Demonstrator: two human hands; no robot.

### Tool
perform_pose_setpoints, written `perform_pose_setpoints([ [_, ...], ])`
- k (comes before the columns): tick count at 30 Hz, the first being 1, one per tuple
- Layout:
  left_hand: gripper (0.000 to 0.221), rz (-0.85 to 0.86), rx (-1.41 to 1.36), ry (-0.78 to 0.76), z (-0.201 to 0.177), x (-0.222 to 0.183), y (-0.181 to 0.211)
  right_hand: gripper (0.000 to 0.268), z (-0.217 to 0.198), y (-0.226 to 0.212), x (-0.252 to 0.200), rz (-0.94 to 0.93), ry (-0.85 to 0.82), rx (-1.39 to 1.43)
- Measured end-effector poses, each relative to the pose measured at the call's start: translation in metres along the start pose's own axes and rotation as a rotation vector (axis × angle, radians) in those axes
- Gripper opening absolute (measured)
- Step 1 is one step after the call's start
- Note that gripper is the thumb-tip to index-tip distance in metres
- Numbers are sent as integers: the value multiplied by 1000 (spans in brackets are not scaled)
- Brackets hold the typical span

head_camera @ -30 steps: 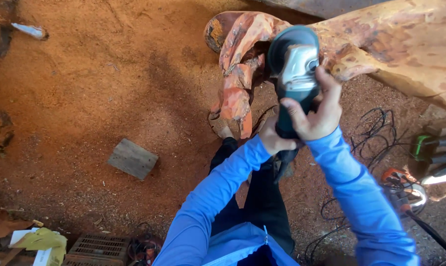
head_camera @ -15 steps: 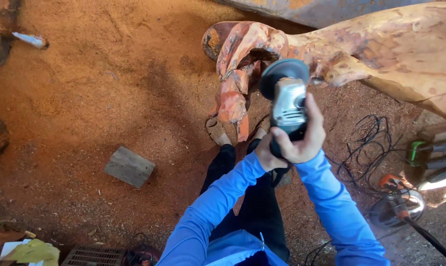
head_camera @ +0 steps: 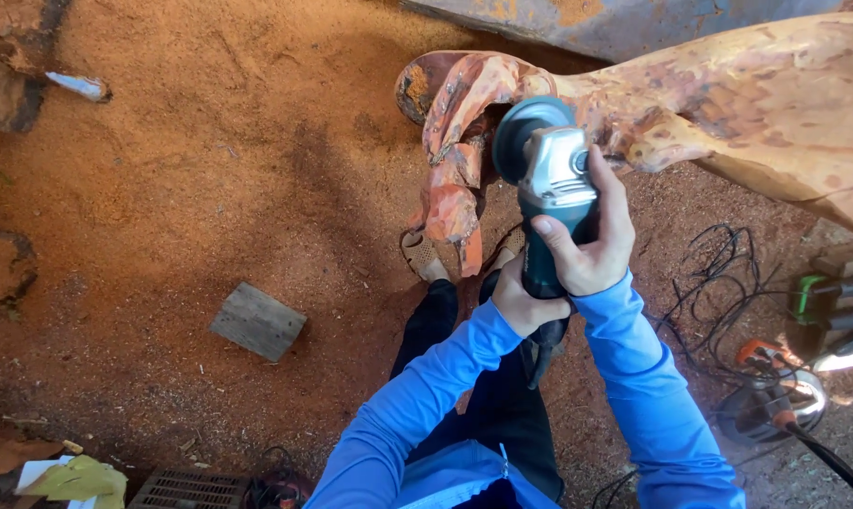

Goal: Using a handheld angle grinder with a sanding attachment to smooth and shape a large wooden sculpture.

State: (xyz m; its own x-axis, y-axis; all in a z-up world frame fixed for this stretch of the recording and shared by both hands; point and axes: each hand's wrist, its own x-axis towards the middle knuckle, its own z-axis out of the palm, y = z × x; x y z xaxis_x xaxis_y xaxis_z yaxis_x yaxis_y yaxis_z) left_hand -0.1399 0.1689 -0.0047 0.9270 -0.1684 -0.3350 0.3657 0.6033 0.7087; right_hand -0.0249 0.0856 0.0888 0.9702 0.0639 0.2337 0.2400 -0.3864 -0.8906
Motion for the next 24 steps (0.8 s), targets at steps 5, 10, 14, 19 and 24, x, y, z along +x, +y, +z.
perform_pose_setpoints([
  [5, 47, -81, 19, 26, 6, -3, 48, 78, -6, -11, 8, 35, 4, -35],
  [10, 45, -106, 64, 49, 27, -5, 57, 81, -3, -15, 9, 63, -18, -44],
  [14, 46, -99, 86, 92, 26, -3, 72, 76, -3, -8, 11, 70, 4, -10],
  [19, 48, -65, 117, 75, 12, 3, 28, 80, 2, -3, 1, 58, 32, -2],
  [24, 48, -75, 134, -102, -9, 4, 5, 85, -10, 11, -39, 34, 213, 4],
])
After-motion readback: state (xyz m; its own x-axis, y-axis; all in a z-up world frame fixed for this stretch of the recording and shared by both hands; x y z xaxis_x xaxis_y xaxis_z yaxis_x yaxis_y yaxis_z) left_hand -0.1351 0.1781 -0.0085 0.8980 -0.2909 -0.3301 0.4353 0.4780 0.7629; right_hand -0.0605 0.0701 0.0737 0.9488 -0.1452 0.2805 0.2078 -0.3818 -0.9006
